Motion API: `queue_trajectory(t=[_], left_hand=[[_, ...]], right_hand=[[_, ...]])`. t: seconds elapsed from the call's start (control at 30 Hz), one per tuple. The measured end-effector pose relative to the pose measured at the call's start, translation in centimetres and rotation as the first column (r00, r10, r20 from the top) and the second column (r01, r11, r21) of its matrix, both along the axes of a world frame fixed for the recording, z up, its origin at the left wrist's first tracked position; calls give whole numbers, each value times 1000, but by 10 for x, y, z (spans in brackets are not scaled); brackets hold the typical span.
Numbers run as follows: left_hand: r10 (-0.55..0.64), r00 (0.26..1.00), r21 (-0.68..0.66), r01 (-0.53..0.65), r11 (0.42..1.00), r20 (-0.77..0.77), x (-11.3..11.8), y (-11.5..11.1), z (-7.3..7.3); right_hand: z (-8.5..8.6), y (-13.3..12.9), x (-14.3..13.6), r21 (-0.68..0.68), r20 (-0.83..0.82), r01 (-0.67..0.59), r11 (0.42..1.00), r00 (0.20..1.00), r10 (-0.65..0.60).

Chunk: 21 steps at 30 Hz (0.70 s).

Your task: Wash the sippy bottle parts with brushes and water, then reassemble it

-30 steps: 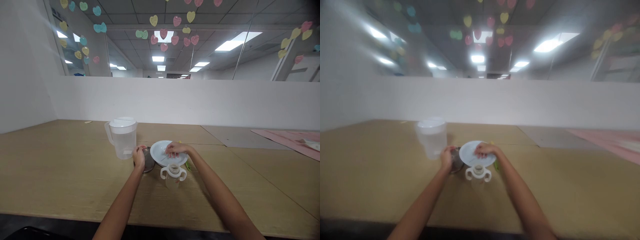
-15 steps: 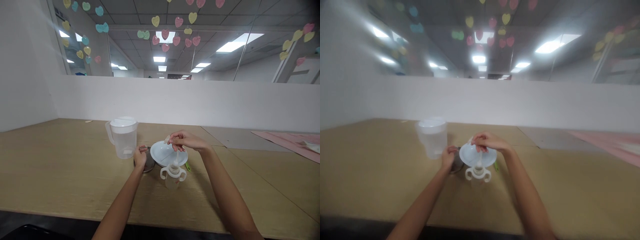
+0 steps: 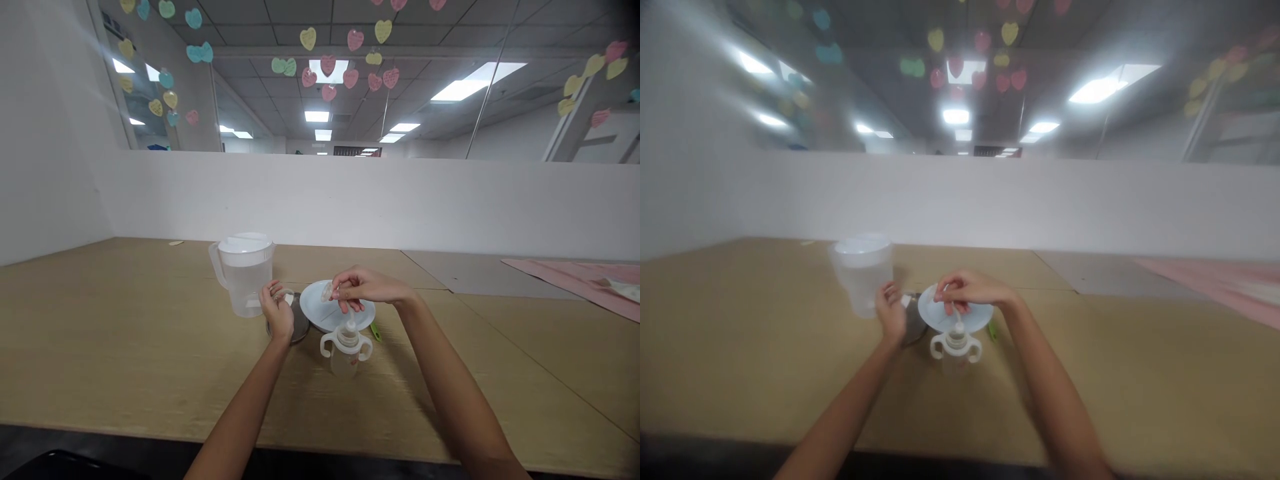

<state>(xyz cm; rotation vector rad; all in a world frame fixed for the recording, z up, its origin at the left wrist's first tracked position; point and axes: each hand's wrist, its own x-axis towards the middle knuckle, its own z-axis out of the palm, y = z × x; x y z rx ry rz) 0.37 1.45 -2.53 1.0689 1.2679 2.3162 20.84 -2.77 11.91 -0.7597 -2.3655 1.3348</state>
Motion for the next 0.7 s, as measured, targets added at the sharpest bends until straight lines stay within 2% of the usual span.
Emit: queue_trajectory(t=[0.07, 0.13, 0.2, 0.27, 0.37, 0.47, 0.57, 0.7], left_hand=[[-41, 995, 16, 39, 999, 86, 2, -1, 4], [-154, 959, 14, 155, 988, 238, 2, 0, 7], [-303, 862, 35, 317, 948, 405, 1, 3, 9], [-440, 728, 95, 464, 881, 525, -2, 6, 10], [-572, 560, 183, 600, 779, 599, -4, 7, 11], [-633, 458, 217, 677, 703, 624, -4, 4, 13], [-655, 383, 246, 710, 660, 651, -4, -1, 16], [-660, 361, 245, 726, 643, 659, -7, -5, 16]], right_hand=[[0, -1, -1, -2, 18, -27, 1000, 999, 27], [-1, -1, -1, -8, 58, -59, 998, 997, 59], [-2, 1, 0, -32, 117, -95, 995, 988, 98], [-3, 3, 2, -54, 190, -120, 991, 973, 129], [-7, 8, 4, -36, 285, -110, 993, 952, 115], [-10, 12, 4, 25, 331, -74, 997, 942, 61], [-12, 15, 3, 64, 358, -62, 996, 933, 35], [-15, 19, 4, 46, 362, -60, 997, 931, 39]])
